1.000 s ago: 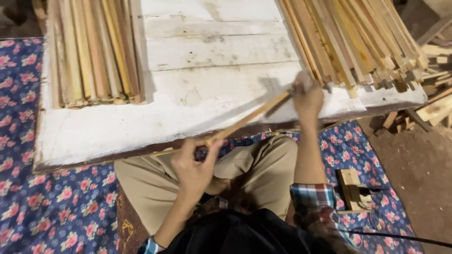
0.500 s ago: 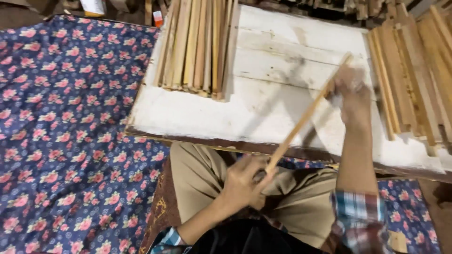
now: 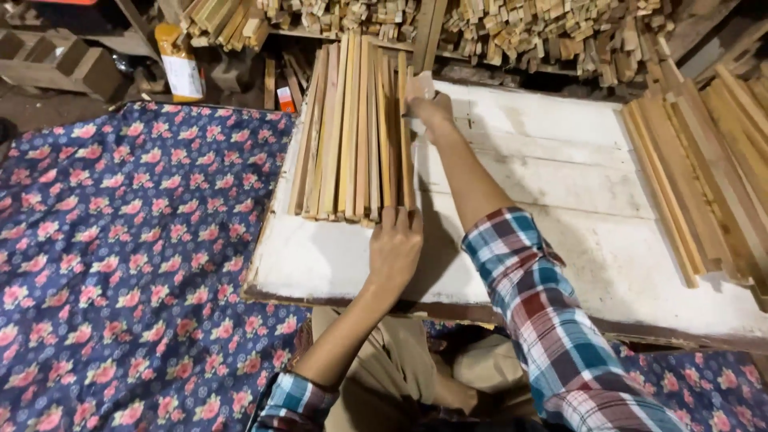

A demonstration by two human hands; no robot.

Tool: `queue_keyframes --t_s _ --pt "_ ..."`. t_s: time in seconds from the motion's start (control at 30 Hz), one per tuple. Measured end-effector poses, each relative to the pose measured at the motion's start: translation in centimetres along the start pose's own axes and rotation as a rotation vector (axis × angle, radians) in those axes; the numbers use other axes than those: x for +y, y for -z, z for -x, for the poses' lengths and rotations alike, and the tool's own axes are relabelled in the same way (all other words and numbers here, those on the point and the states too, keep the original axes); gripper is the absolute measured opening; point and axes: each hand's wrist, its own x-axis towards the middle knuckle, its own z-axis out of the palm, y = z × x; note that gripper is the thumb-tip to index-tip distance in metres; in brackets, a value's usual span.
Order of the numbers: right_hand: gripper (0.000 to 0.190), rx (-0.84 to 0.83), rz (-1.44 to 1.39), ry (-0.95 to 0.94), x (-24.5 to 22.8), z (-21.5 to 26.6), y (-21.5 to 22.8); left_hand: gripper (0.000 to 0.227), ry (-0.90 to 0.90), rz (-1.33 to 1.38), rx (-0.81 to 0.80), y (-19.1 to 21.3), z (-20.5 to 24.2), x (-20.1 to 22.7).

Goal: Sanding a thin wooden strip manually using a piece of sandpaper on a low workbench.

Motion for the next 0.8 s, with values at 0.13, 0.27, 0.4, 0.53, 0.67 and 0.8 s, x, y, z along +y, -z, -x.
queue_keyframes --t_s 0.13,0.27,0.4,0.53,0.67,0.8 --pt "0.059 0.013 0.030 0.062 -1.6 2.1 -0.8 0.013 -0.020 -0.001 -0.005 -0.9 0.8 -1.0" --pt "0.067 -0.107 0.105 0.088 -1.5 3.2 0.0 0.024 -0.026 0.085 -0.112 1.7 0.4 -1.1" --pt "0.046 -0.251 -0.083 0.326 -5.2 10.7 7.7 0.058 0.003 0.130 -0.079 5.9 -1.9 0.2" --pt "0.041 -0.213 0.234 0.436 -4.4 16.8 21.4 0.050 -0.028 0.282 -0.127 8.2 -1.1 2.9" --pt "0.026 0.151 0.671 0.399 2.6 20.7 35.8 0.034 -0.036 0.562 -0.035 11.1 0.0 6.8" --pt "0.017 0.572 0.959 0.133 11.9 23.5 46.4 0.026 -0.040 0.800 -0.043 12.3 2.0 12.0"
